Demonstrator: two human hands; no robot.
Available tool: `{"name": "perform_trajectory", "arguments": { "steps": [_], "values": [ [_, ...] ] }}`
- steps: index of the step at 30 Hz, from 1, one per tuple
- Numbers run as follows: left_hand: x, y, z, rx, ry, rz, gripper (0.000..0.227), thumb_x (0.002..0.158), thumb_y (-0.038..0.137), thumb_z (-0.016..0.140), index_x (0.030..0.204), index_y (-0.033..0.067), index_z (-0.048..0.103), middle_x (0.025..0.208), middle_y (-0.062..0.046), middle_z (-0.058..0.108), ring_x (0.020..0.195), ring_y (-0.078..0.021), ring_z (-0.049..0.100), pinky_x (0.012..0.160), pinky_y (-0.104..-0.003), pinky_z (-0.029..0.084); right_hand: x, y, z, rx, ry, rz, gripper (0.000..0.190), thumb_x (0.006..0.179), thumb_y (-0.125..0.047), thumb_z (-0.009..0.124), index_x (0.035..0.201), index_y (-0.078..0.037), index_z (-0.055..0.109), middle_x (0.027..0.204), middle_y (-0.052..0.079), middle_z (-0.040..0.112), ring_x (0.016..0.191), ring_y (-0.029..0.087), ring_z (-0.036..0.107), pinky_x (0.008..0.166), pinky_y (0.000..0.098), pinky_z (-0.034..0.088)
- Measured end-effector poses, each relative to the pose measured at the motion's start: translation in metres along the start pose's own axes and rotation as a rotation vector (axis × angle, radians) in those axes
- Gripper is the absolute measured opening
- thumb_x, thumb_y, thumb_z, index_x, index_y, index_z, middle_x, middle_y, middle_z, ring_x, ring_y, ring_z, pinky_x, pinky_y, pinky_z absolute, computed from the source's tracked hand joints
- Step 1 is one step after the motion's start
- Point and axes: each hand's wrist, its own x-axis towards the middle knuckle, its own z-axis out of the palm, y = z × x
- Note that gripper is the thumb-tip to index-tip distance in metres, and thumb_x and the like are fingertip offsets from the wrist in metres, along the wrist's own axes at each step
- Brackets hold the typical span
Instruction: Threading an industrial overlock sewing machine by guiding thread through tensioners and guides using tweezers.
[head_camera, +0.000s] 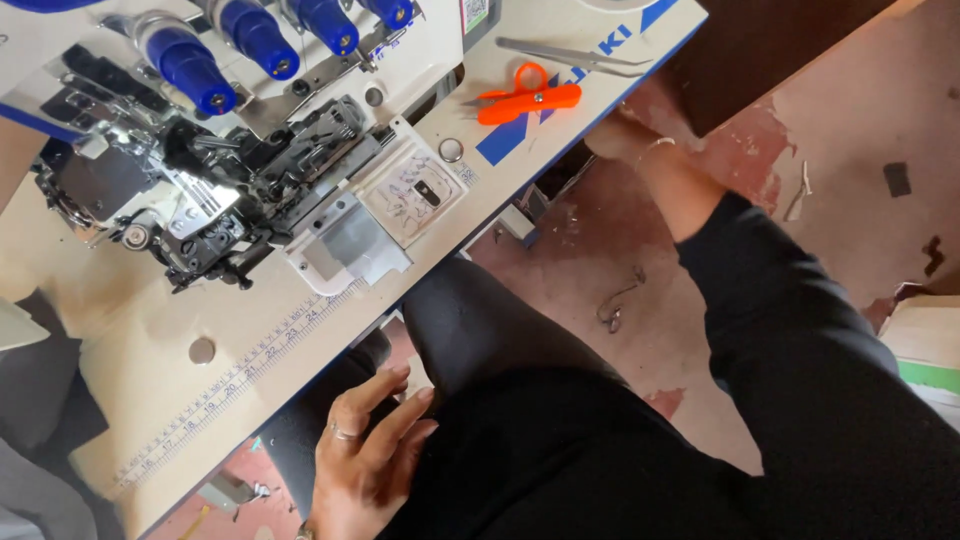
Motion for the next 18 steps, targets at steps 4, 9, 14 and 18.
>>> {"name": "perform_trajectory", "arguments": {
  "steps": [4,9,14,18],
  "values": [
    [0.007,-0.004,0.005,0.033,-0.025,0.028,0.038,0.09,0.007,0.078,0.126,0.0104,0.067,0.132,-0.014,0.06,0.117,-0.0308,0.068,0.097,-0.041,0.057,0.002,0.002,0.001,0.021,-0.035,0.044,0.035,0.103,-0.034,0.05,0.122,-0.005,0.059,0.115,0.025,0.062,0.104,0.042,0.061,0.09,0.0485,0.051],
    [0.014,-0.009,0.015,-0.03,-0.046,0.102,0.029,0.092,0.008,0.076,0.12,0.0059,0.069,0.128,-0.017,0.063,0.104,-0.0296,0.071,0.088,-0.039,0.058,-0.01,-0.011,-0.011,0.038,-0.076,0.093,0.026,0.098,-0.027,0.052,0.11,-0.005,0.059,0.105,0.023,0.062,0.097,0.038,0.062,0.085,0.0454,0.051],
    [0.016,-0.008,0.021,-0.042,-0.105,0.14,0.03,0.093,0.007,0.075,0.122,0.005,0.068,0.127,-0.018,0.065,0.104,-0.0306,0.07,0.085,-0.04,0.057,-0.028,-0.02,-0.03,0.058,-0.107,0.158,0.017,0.094,-0.02,0.053,0.099,-0.005,0.059,0.095,0.02,0.062,0.09,0.035,0.062,0.08,0.0424,0.051],
    [0.012,-0.008,0.02,-0.023,-0.103,0.127,0.028,0.093,0.009,0.074,0.12,0.0061,0.069,0.126,-0.018,0.066,0.103,-0.0302,0.071,0.085,-0.04,0.058,-0.052,-0.034,-0.047,0.082,-0.135,0.201,0.011,0.09,-0.015,0.055,0.09,-0.005,0.059,0.086,0.018,0.062,0.084,0.032,0.062,0.076,0.04,0.051]
  ]
}}
